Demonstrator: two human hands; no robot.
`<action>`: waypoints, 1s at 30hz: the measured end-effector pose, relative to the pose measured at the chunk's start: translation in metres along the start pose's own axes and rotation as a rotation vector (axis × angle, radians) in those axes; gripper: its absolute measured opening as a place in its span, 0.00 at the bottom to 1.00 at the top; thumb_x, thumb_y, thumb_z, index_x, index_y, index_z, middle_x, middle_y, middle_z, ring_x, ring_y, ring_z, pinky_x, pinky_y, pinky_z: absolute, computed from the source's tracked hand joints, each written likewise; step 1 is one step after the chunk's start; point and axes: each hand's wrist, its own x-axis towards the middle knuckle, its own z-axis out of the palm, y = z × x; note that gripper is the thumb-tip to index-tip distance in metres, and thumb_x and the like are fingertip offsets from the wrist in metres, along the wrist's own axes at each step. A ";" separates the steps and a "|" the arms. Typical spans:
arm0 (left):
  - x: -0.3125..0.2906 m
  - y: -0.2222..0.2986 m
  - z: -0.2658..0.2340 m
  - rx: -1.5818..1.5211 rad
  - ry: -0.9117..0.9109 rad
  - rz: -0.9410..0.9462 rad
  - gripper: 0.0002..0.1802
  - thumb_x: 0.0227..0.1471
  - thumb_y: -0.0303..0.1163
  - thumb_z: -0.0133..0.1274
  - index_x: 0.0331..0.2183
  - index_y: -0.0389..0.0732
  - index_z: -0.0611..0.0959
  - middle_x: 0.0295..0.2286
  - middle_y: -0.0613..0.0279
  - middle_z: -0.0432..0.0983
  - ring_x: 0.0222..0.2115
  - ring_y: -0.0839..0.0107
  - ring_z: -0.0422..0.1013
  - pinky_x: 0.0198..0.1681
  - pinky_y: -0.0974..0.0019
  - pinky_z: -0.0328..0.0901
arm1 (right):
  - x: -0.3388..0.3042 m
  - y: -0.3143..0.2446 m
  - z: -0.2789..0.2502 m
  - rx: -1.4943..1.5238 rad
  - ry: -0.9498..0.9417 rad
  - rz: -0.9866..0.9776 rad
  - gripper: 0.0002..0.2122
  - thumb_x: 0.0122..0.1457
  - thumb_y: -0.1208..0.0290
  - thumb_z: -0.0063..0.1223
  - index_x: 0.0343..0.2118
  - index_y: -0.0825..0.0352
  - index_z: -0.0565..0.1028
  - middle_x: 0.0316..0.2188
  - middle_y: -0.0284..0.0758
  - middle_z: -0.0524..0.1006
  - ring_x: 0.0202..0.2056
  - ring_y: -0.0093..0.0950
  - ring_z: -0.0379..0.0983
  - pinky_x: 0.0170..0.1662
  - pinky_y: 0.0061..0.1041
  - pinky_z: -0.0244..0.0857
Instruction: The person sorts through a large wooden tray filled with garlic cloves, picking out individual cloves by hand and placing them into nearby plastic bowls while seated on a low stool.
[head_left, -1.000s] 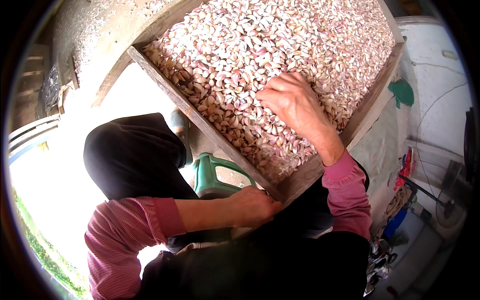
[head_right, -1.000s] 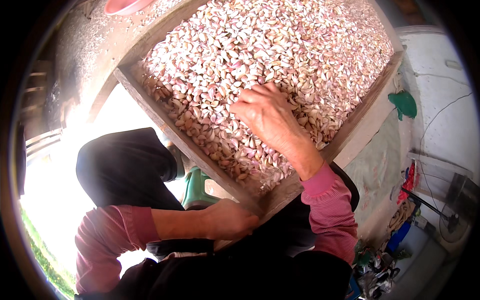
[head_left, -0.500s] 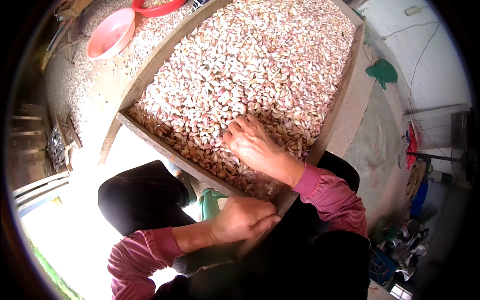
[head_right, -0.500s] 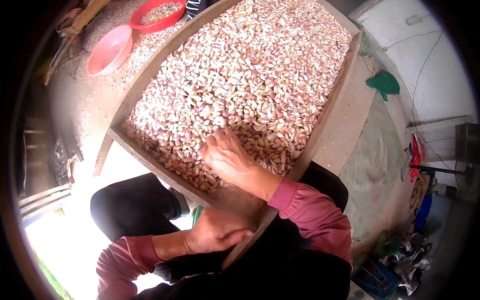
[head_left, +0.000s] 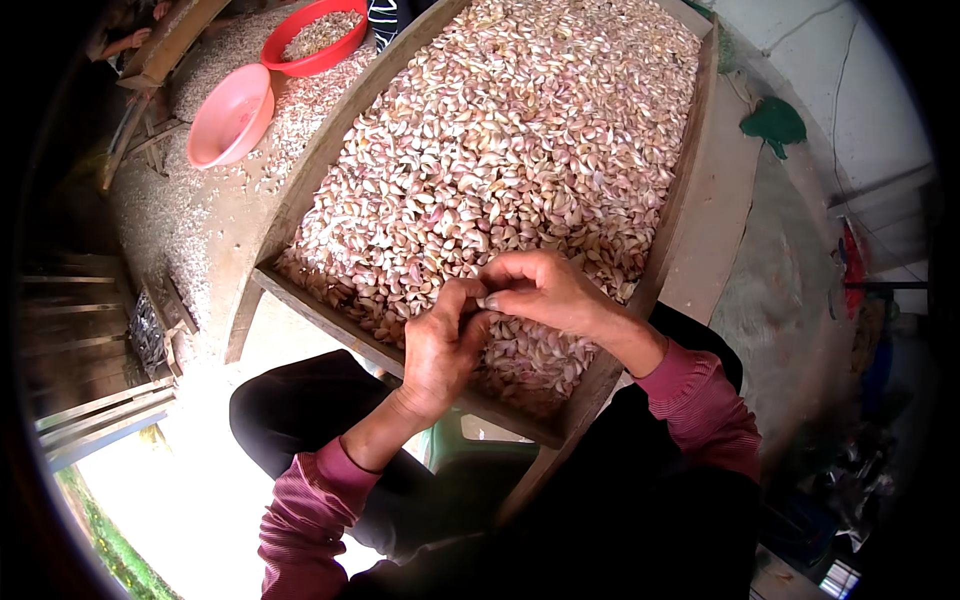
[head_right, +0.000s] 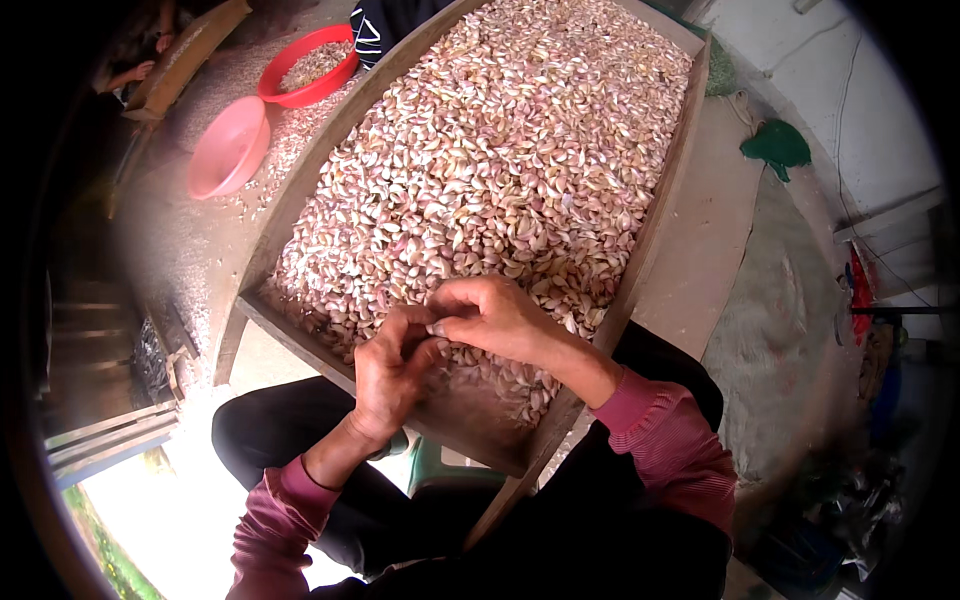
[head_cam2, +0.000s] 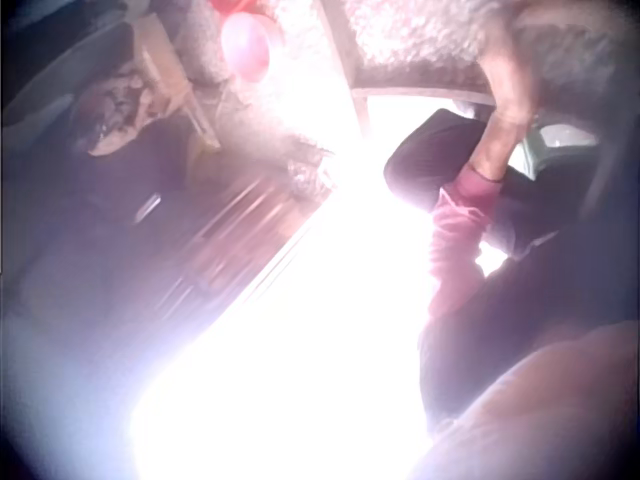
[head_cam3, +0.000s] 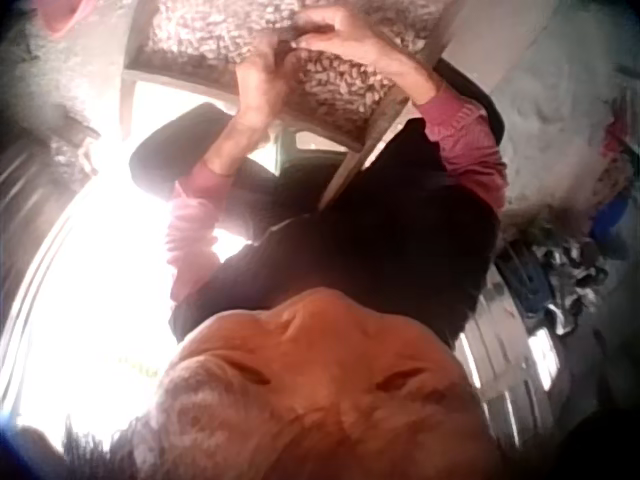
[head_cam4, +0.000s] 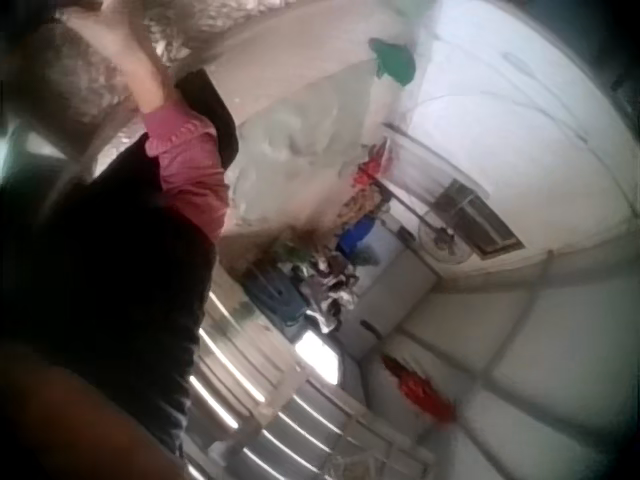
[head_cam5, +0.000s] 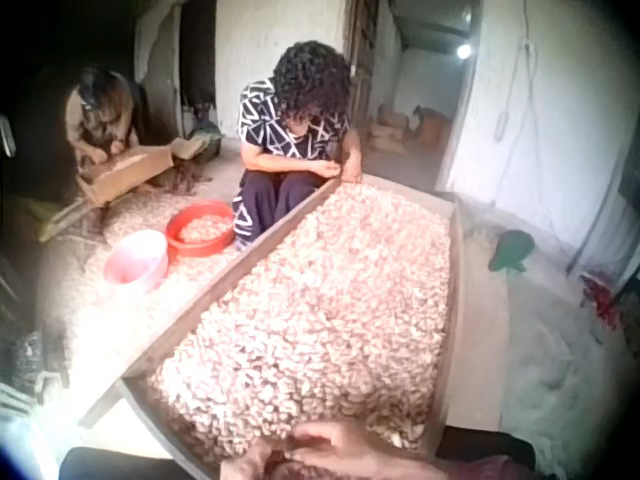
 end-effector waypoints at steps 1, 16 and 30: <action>0.001 0.005 -0.001 0.057 -0.020 0.023 0.13 0.53 0.22 0.57 0.41 0.40 0.75 0.27 0.49 0.79 0.27 0.61 0.79 0.31 0.62 0.71 | -0.003 -0.003 -0.003 -0.076 -0.005 0.006 0.12 0.53 0.76 0.54 0.41 0.71 0.78 0.33 0.37 0.82 0.36 0.22 0.77 0.41 0.24 0.71; 0.011 0.012 -0.006 0.276 -0.225 0.196 0.10 0.48 0.18 0.56 0.36 0.37 0.77 0.27 0.52 0.80 0.27 0.67 0.79 0.30 0.65 0.71 | -0.009 -0.010 0.004 -0.417 0.012 -0.004 0.15 0.44 0.75 0.56 0.39 0.67 0.76 0.29 0.39 0.79 0.30 0.31 0.76 0.35 0.30 0.69; 0.005 -0.003 -0.013 -0.071 -0.260 0.026 0.09 0.44 0.19 0.60 0.28 0.38 0.77 0.18 0.62 0.75 0.21 0.82 0.71 0.25 0.72 0.68 | -0.013 -0.007 0.010 -0.264 -0.054 -0.075 0.18 0.45 0.72 0.56 0.42 0.69 0.74 0.31 0.39 0.79 0.33 0.32 0.76 0.39 0.31 0.69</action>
